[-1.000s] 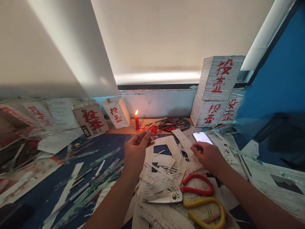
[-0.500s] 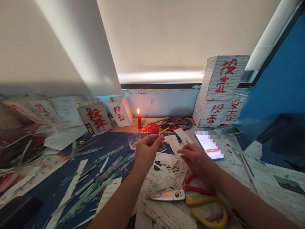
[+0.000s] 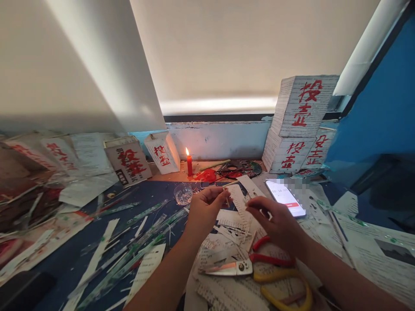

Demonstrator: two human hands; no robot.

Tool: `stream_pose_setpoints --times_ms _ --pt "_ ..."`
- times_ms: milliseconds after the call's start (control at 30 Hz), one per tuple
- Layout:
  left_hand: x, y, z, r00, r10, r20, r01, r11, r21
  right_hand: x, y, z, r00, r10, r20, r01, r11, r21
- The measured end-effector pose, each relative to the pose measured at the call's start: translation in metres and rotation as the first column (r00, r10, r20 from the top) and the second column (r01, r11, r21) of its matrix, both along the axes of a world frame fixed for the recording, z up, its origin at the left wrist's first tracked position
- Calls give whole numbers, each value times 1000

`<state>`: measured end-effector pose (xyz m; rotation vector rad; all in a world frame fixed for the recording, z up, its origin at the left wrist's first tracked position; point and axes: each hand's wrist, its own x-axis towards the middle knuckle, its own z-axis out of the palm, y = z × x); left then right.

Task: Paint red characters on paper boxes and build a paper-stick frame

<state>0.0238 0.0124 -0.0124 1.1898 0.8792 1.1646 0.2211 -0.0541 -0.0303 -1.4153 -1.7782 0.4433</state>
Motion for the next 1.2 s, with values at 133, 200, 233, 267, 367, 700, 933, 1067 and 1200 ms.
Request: stream_pose_setpoints --times_ms 133,200,233,267,367,700,933,1067,1200 --pt "3 -9 8 998 -68 -15 68 998 2 11 -3 6 978 -138 -155 137 990 -20" --pt "5 -12 9 993 -115 -30 116 993 9 12 -3 6 975 -139 -175 139 990 -15" --pt "6 -13 9 990 -133 -37 133 991 12 12 -4 6 975 -138 -175 138 990 -12" --pt "7 -13 8 989 -145 -41 146 989 14 11 -4 6 976 -137 -171 138 990 -7" --pt "8 -13 7 987 -152 -44 153 988 20 10 -5 7 978 -137 -158 140 990 9" --pt "7 -13 8 985 -162 -55 163 986 18 9 -6 5 979 -140 -148 142 990 7" --pt "7 -14 9 985 -167 -46 167 986 -3 9 -4 6 973 -146 -177 144 989 -22" --pt "8 -14 9 985 -165 -44 165 986 -18 9 -4 4 969 -129 -212 122 991 -45" --pt "8 -14 7 985 -170 -40 169 985 -22 8 -3 1 962 -113 -249 95 992 -83"
